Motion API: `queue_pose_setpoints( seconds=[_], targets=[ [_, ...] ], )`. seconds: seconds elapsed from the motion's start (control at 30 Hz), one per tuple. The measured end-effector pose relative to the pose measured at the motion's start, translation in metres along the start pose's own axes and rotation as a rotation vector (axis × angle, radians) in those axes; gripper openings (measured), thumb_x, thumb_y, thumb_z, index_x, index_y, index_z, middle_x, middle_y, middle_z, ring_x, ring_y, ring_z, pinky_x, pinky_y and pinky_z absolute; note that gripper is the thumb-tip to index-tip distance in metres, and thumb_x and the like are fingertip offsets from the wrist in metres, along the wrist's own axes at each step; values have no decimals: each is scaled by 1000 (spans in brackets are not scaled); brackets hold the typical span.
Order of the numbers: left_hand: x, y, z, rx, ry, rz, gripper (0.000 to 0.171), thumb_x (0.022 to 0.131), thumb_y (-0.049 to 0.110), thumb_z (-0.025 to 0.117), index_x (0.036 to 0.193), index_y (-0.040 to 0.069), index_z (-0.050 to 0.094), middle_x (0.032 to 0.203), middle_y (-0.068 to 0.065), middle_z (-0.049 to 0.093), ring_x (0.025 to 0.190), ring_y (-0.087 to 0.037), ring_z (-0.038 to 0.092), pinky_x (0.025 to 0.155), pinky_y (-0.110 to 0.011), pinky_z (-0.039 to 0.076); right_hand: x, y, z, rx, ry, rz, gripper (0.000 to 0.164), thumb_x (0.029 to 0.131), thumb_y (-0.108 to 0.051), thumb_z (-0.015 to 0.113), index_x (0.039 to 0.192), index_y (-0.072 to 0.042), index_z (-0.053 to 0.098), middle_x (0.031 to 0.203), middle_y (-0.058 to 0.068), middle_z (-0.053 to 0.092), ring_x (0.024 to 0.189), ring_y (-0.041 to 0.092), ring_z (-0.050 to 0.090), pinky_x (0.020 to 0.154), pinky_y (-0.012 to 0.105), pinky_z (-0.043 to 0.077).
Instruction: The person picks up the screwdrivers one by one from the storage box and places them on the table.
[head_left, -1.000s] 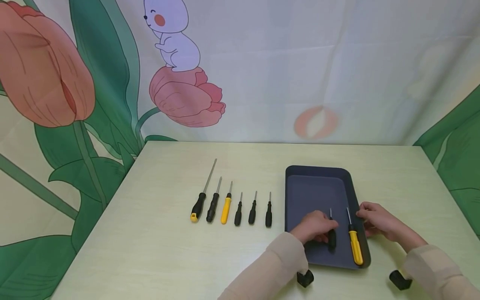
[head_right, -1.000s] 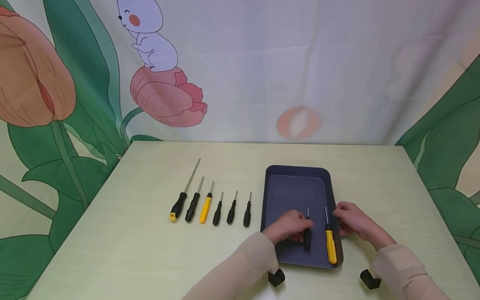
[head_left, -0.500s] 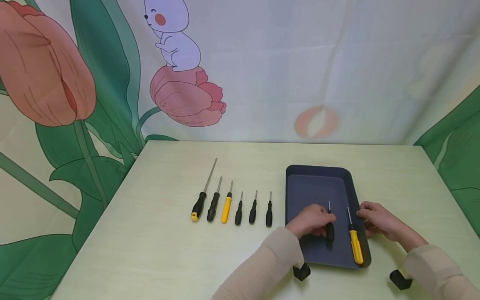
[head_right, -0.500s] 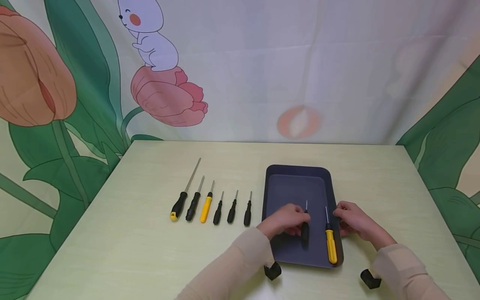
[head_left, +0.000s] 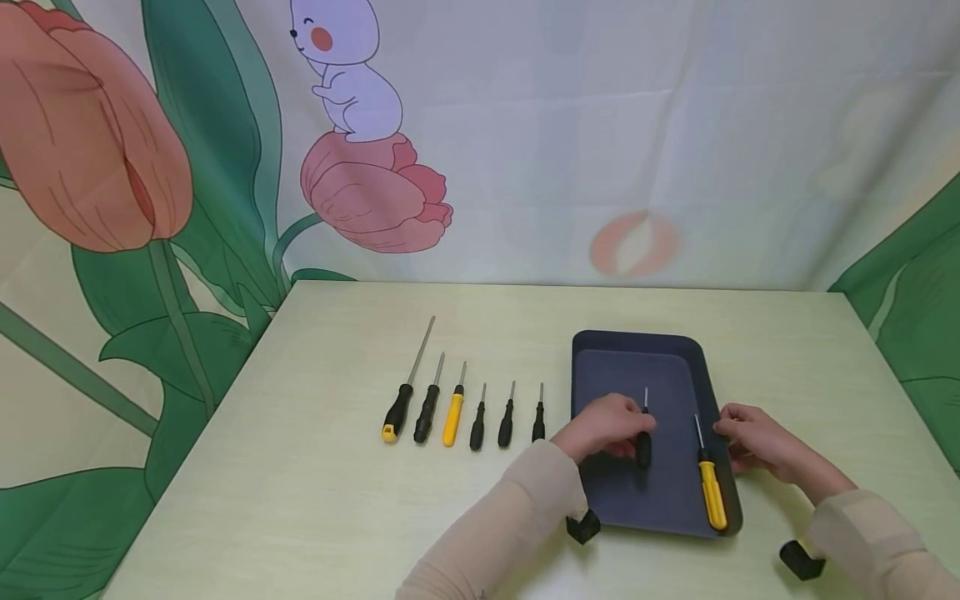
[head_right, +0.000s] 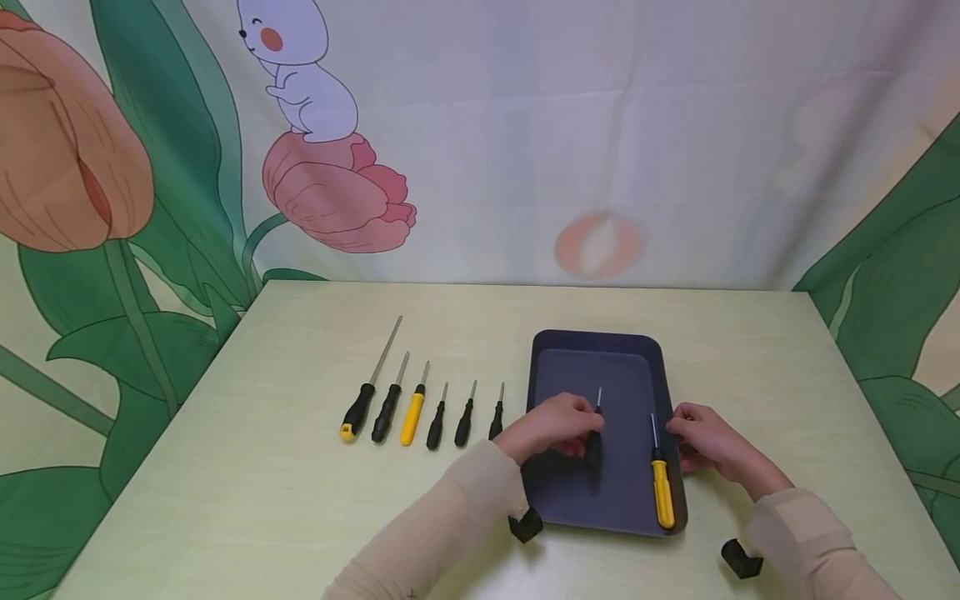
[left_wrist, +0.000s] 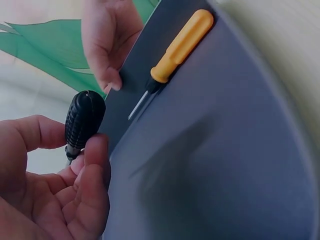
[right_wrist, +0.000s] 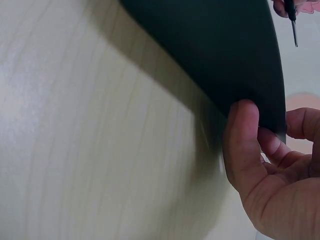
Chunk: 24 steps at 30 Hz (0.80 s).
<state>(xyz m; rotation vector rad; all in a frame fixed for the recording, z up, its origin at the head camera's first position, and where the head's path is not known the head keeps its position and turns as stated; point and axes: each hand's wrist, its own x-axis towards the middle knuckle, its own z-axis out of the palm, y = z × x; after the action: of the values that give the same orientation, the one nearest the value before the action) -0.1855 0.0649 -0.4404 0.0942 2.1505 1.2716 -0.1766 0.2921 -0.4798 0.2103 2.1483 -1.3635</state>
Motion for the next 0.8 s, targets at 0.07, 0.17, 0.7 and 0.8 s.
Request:
queue_pose_setpoints(
  seconds=[0.07, 0.17, 0.7, 0.8],
  targets=[
    [0, -1, -5, 12, -4, 11, 21, 83, 24, 57, 69, 9, 54, 63, -3, 54, 54, -18, 56, 61, -36, 51, 0, 0, 0, 0, 0, 0, 11, 90, -14, 36, 84, -4, 38, 77, 3, 49, 62, 14, 53, 55, 28, 48],
    [1, -2, -11, 21, -1, 27, 20, 83, 24, 56, 68, 10, 54, 61, -1, 52, 53, -16, 55, 62, -36, 51, 0, -1, 1, -3, 2, 2, 11, 89, -13, 37, 84, -4, 38, 78, 3, 49, 62, 14, 53, 55, 27, 48],
    [4, -5, -37, 22, 3, 64, 15, 83, 23, 54, 78, 9, 57, 62, 0, 52, 54, -13, 55, 65, -37, 51, -1, -2, 1, -12, 3, 8, 11, 89, -13, 36, 85, -4, 38, 79, 3, 49, 64, 15, 53, 56, 28, 48],
    [3, -6, -42, 17, -2, 74, 15, 84, 22, 53, 76, 9, 55, 62, 0, 50, 53, -13, 55, 61, -33, 50, 0, -1, 1, -16, 5, 10, 11, 90, -13, 36, 85, -4, 38, 79, 4, 49, 64, 15, 53, 56, 28, 48]
  ],
)
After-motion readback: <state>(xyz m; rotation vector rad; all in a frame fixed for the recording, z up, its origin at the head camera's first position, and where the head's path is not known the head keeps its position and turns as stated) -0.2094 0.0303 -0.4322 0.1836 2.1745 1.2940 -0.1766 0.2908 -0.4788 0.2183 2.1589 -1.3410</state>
